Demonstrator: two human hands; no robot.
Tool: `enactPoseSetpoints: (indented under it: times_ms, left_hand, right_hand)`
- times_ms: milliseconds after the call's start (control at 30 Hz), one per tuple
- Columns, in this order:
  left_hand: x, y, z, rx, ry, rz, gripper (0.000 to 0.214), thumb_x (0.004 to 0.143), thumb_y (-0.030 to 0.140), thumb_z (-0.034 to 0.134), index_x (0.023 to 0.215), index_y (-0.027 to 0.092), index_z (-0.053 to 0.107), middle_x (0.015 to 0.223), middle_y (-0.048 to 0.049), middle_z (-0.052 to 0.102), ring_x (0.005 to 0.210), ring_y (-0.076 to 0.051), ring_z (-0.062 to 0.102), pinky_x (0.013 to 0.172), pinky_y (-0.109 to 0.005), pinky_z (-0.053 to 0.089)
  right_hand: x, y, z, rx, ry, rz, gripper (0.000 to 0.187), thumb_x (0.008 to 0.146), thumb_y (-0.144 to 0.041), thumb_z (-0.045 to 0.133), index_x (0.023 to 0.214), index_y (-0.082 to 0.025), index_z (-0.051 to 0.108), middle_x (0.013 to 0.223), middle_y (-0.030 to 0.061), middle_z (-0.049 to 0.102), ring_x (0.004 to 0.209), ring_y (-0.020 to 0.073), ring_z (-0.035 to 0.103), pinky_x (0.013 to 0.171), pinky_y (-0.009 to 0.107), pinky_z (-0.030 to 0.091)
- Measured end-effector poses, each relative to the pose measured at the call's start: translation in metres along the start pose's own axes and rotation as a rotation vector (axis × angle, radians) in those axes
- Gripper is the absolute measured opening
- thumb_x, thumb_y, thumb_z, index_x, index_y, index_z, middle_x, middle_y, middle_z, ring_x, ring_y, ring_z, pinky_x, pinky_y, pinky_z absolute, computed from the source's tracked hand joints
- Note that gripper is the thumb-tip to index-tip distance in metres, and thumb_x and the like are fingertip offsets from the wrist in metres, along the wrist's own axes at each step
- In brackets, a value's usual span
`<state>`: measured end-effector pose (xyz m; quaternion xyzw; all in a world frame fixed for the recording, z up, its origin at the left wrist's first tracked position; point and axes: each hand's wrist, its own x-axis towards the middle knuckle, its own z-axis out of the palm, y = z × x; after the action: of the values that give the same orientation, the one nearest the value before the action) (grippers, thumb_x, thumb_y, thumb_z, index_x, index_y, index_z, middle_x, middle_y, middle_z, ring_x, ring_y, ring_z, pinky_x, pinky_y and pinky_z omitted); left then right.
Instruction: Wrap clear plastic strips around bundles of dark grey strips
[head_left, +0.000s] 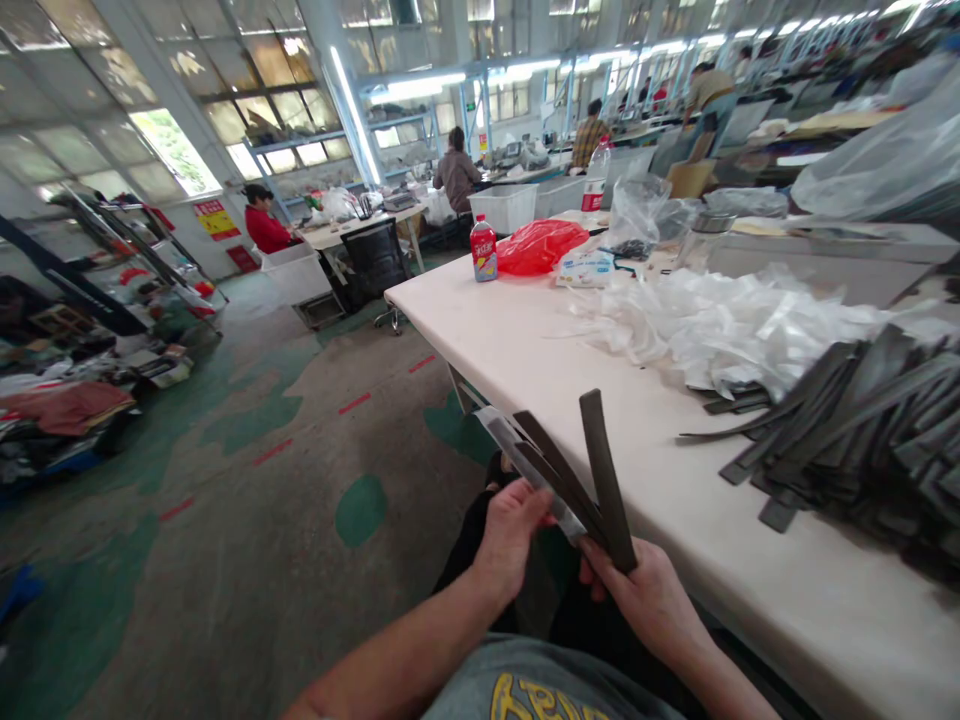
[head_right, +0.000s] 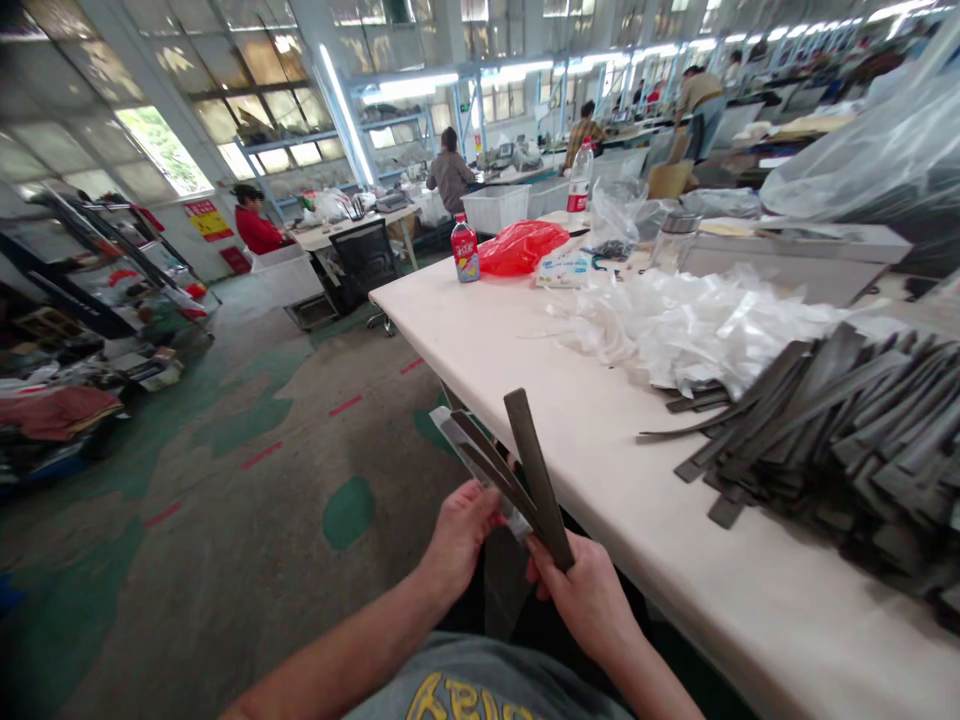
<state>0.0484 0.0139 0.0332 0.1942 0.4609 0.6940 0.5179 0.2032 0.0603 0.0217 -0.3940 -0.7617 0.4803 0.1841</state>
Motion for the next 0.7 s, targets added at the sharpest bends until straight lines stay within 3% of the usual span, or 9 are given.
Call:
enactPoseSetpoints:
  times_ms: [133, 300, 400, 533, 600, 700]
  left_hand:
    - [0.022, 0.018, -0.005, -0.102, 0.153, 0.091, 0.032, 0.063, 0.041, 0.080, 0.078, 0.015, 0.068, 0.076, -0.0026, 0.069, 0.066, -0.011, 0.061, 0.067, -0.025, 0.048]
    - [0.007, -0.006, 0.003, 0.005, 0.039, -0.114, 0.028, 0.070, 0.039, 0.076, 0.075, 0.013, 0.068, 0.070, -0.0019, 0.067, 0.059, -0.008, 0.057, 0.058, -0.019, 0.044]
    - [0.003, 0.001, 0.008, -0.006, 0.009, -0.040, 0.026, 0.071, 0.038, 0.075, 0.079, 0.014, 0.068, 0.074, -0.0025, 0.069, 0.064, -0.010, 0.060, 0.064, -0.021, 0.048]
    - [0.012, 0.011, 0.006, -0.016, 0.151, 0.034, 0.024, 0.063, 0.031, 0.079, 0.080, 0.019, 0.069, 0.075, -0.0017, 0.071, 0.075, -0.015, 0.066, 0.073, -0.025, 0.053]
    - [0.017, -0.005, -0.003, 0.059, 0.202, -0.089, 0.026, 0.055, 0.029, 0.081, 0.078, 0.024, 0.070, 0.073, 0.0018, 0.072, 0.076, -0.017, 0.068, 0.070, -0.026, 0.055]
    - [0.028, -0.046, -0.023, 0.172, 0.244, -0.279, 0.029, 0.047, 0.043, 0.078, 0.074, 0.037, 0.068, 0.071, 0.0077, 0.073, 0.081, -0.026, 0.070, 0.060, -0.035, 0.058]
  right_hand:
    - [-0.004, 0.002, 0.000, -0.021, -0.001, -0.006, 0.051, 0.090, -0.057, 0.040, 0.061, -0.020, 0.059, 0.053, 0.0016, 0.061, 0.051, 0.0171, 0.059, 0.055, 0.027, 0.042]
    - [0.000, 0.002, -0.002, 0.001, 0.036, -0.011, 0.050, 0.090, -0.057, 0.040, 0.062, -0.020, 0.058, 0.053, 0.0023, 0.061, 0.050, 0.0180, 0.058, 0.053, 0.028, 0.042]
    - [-0.001, 0.005, -0.004, 0.021, 0.029, 0.011, 0.047, 0.091, -0.053, 0.041, 0.062, -0.020, 0.057, 0.053, 0.0020, 0.061, 0.049, 0.0171, 0.058, 0.053, 0.027, 0.043]
    - [-0.016, 0.005, 0.000, 0.085, 0.047, 0.037, 0.030, 0.088, -0.037, 0.046, 0.065, -0.020, 0.056, 0.057, -0.0005, 0.064, 0.048, 0.0142, 0.058, 0.047, 0.023, 0.042]
    - [-0.021, 0.006, 0.005, 0.105, 0.087, 0.057, 0.019, 0.082, -0.030, 0.050, 0.065, -0.021, 0.056, 0.058, -0.0044, 0.064, 0.047, 0.0121, 0.057, 0.043, 0.019, 0.039]
    - [-0.024, 0.014, 0.006, 0.114, 0.162, 0.110, 0.015, 0.070, -0.031, 0.060, 0.059, -0.022, 0.053, 0.051, -0.0092, 0.058, 0.044, 0.0107, 0.055, 0.037, 0.015, 0.032]
